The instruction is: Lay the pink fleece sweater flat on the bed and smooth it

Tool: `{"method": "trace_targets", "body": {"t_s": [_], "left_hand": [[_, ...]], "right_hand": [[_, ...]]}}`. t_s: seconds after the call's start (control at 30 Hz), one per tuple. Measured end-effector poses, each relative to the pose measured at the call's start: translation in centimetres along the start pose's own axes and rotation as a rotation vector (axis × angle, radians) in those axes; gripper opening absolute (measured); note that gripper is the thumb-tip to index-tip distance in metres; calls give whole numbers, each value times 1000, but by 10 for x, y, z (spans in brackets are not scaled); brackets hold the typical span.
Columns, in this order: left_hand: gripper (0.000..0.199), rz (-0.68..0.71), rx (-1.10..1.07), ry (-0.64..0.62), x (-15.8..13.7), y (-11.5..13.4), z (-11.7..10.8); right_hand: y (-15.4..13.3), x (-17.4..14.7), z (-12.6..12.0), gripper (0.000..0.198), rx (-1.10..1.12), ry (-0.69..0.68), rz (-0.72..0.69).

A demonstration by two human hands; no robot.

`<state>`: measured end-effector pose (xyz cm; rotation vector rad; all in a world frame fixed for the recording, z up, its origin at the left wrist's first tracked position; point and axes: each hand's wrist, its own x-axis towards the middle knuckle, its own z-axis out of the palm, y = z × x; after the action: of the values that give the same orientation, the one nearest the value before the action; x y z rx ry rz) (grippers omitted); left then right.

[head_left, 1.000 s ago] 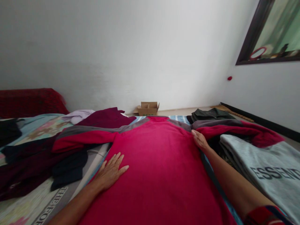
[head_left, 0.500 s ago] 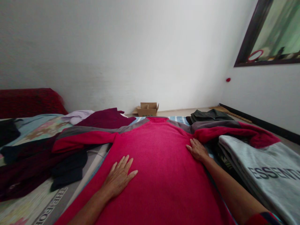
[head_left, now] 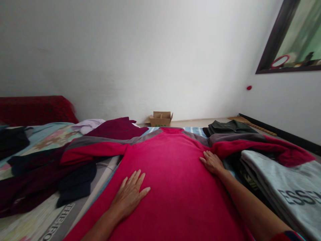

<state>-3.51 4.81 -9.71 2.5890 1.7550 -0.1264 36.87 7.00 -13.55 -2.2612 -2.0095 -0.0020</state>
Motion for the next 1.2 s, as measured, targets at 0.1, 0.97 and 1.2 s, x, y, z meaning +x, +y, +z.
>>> {"method": "trace_targets", "body": {"t_s": [0.1,0.97,1.2], "left_hand": [[69,5,9,-10,0,-1,0],[75,-70,-73,26,-11,11,-1],[82,-153,-49,20,-11,15,-3]], "right_hand": [[0,-1,2,62,-8,-7,24],[6,-6,15,54,-99,31,55],[7,-6,14,52,-96,41,79]]}}
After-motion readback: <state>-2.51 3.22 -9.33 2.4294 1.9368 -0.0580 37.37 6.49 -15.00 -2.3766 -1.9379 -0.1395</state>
